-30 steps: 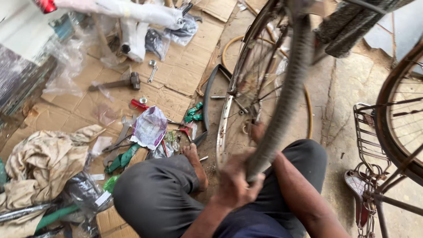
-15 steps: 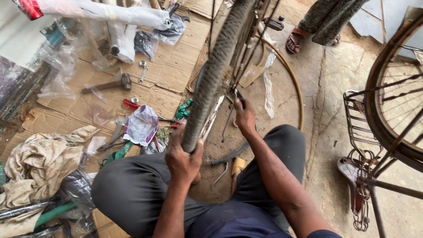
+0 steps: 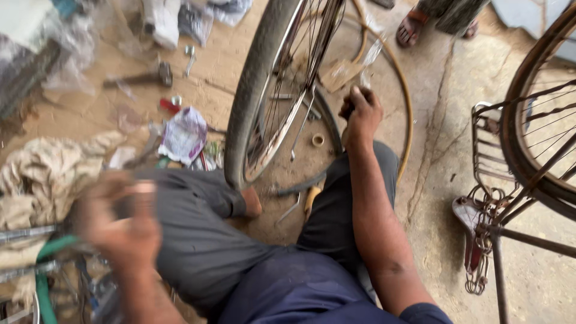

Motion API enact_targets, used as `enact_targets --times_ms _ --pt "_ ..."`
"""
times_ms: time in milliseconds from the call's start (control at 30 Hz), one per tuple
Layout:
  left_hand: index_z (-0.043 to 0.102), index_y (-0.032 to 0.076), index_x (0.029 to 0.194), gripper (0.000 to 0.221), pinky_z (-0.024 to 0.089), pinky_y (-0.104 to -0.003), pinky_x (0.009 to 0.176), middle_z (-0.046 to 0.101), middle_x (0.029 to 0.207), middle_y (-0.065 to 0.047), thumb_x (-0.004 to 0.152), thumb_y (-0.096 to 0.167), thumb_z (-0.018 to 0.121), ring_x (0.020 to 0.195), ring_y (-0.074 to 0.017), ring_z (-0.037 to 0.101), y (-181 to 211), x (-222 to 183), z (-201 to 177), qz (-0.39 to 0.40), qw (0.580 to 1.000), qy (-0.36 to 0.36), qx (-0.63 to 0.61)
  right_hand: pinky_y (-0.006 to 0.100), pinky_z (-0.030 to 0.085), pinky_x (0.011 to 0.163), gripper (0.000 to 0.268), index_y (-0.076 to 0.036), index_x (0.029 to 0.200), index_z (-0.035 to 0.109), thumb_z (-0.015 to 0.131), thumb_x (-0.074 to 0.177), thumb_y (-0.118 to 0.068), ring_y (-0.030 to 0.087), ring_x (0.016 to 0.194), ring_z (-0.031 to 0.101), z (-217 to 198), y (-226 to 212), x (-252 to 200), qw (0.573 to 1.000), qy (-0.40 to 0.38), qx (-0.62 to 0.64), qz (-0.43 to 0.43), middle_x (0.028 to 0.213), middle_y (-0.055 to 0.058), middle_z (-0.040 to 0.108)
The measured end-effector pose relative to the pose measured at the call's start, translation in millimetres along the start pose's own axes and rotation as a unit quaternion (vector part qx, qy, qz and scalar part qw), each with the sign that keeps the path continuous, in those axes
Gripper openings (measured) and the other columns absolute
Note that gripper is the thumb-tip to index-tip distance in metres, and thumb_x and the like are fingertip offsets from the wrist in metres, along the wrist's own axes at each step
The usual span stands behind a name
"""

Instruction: The person removes a tire from a bicycle wheel, adjusts the spokes using a wrench, and performs maintenance on the wheel hub and axle.

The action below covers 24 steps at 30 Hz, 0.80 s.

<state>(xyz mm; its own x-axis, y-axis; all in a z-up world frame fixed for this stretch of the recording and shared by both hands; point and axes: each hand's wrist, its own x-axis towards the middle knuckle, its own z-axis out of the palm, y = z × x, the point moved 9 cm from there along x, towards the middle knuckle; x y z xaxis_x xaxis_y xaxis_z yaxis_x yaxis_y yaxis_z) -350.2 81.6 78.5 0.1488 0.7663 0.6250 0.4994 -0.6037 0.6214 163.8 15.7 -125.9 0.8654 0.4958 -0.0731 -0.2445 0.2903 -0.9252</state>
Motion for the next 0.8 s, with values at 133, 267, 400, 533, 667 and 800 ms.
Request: enact_targets --times_ms 133,267,400,533,667,800 --pt "0.065 -0.002 0.117 0.030 0.054 -0.028 0.079 0.068 0.102 -0.008 0.113 0.026 0.075 0.088 -0.0159 0.065 -15 -15 -63 -0.054 0.994 0.071 -0.055 0.030 0.048 0.052 0.014 -0.001 0.099 0.067 0.069 0.097 -0.014 0.014 0.058 0.058 19 13 -1 0.998 -0.046 -0.033 0.005 0.074 0.006 0.063" --pt "0.065 -0.003 0.117 0.030 0.052 -0.027 0.075 0.067 0.100 -0.009 0.115 0.025 0.074 0.084 -0.0155 0.064 -17 -34 -88 -0.062 0.995 0.067 -0.037 0.031 0.048 0.053 0.012 -0.001 0.104 0.070 0.068 0.100 -0.012 0.014 0.058 0.056 41 19 -16 0.991 -0.125 -0.045 -0.003 0.076 0.006 0.063" --pt "0.065 -0.004 0.117 0.029 0.049 -0.026 0.072 0.067 0.097 -0.010 0.116 0.024 0.073 0.081 -0.0150 0.062 -32 -29 -99 -0.049 0.996 0.072 -0.036 0.030 0.048 0.055 0.010 0.000 0.106 0.069 0.067 0.105 -0.010 0.013 0.062 0.056 48 9 -29 0.985 -0.151 -0.083 -0.022 0.079 0.006 0.064" --pt "0.066 -0.005 0.117 0.029 0.047 -0.025 0.068 0.067 0.094 -0.011 0.118 0.023 0.073 0.077 -0.0145 0.060 -61 -35 -102 -0.040 0.994 0.095 -0.044 0.031 0.049 0.056 0.009 0.001 0.108 0.069 0.066 0.104 -0.007 0.015 0.064 0.057 45 3 -36 0.982 -0.158 -0.096 -0.047 0.081 0.007 0.064" --pt "0.067 -0.003 0.117 0.027 0.047 -0.023 0.065 0.067 0.093 -0.009 0.118 0.023 0.072 0.074 -0.0126 0.059 -106 -48 -99 -0.046 0.990 0.130 -0.041 0.030 0.049 0.058 0.010 0.002 0.112 0.069 0.066 0.104 -0.003 0.015 0.065 0.057 35 -4 -33 0.971 -0.143 -0.173 -0.076 0.084 0.006 0.065" --pt "0.070 0.003 0.115 0.015 0.052 -0.027 0.074 0.069 0.101 -0.007 0.115 0.018 0.072 0.086 -0.0152 0.064 -150 -74 -85 -0.091 0.987 0.105 0.076 0.030 0.051 0.057 0.011 0.001 0.114 0.069 0.064 0.107 -0.005 0.015 0.064 0.058 2 2 -15 0.979 -0.083 -0.176 -0.060 0.081 0.006 0.063"
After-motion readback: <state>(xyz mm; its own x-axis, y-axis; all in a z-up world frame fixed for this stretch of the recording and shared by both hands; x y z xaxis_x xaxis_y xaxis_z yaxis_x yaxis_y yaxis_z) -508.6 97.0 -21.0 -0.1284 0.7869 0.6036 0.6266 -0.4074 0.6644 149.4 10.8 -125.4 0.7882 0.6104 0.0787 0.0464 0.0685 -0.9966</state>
